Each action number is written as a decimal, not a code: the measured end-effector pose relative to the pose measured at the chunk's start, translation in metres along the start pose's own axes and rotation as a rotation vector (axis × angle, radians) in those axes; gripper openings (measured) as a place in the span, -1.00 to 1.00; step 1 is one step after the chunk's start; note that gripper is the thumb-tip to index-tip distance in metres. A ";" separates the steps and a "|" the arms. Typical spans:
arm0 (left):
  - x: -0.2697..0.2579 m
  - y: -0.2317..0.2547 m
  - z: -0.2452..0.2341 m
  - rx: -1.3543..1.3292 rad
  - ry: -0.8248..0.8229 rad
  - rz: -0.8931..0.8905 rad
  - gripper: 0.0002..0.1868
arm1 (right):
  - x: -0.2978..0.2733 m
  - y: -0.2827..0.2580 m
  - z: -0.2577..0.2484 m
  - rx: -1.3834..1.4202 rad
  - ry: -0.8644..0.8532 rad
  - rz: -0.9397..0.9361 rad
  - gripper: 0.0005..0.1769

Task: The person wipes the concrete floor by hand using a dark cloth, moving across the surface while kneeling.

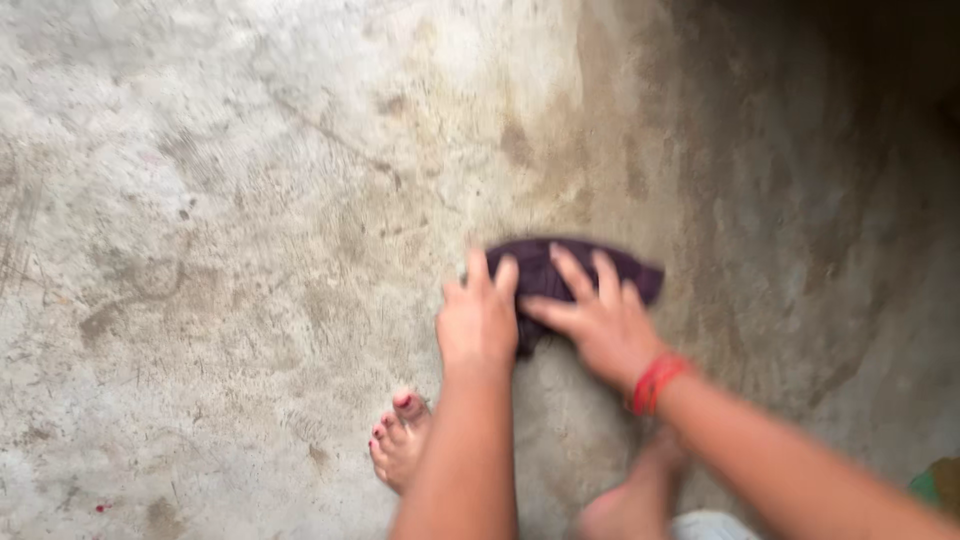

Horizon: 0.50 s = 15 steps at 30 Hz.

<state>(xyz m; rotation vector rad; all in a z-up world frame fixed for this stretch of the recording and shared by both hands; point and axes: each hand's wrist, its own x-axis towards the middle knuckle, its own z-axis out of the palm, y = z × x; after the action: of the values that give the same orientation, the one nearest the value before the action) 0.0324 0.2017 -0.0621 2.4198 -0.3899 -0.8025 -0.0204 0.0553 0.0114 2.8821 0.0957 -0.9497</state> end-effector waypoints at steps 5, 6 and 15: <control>0.060 -0.004 -0.015 0.050 -0.004 0.021 -0.60 | 0.054 0.047 -0.037 -0.065 0.176 -0.267 -0.28; 0.072 -0.001 -0.020 0.058 -0.026 0.009 -0.61 | 0.062 0.055 -0.046 -0.077 0.189 -0.256 -0.28; 0.100 0.021 -0.031 0.156 0.201 0.063 -0.53 | 0.069 0.055 -0.047 -0.045 0.232 -0.087 -0.36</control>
<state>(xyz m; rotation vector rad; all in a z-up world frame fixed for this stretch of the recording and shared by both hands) 0.1278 0.1548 -0.0754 2.5887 -0.4619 -0.5123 0.0677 0.0080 0.0122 2.9552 0.2587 -0.6118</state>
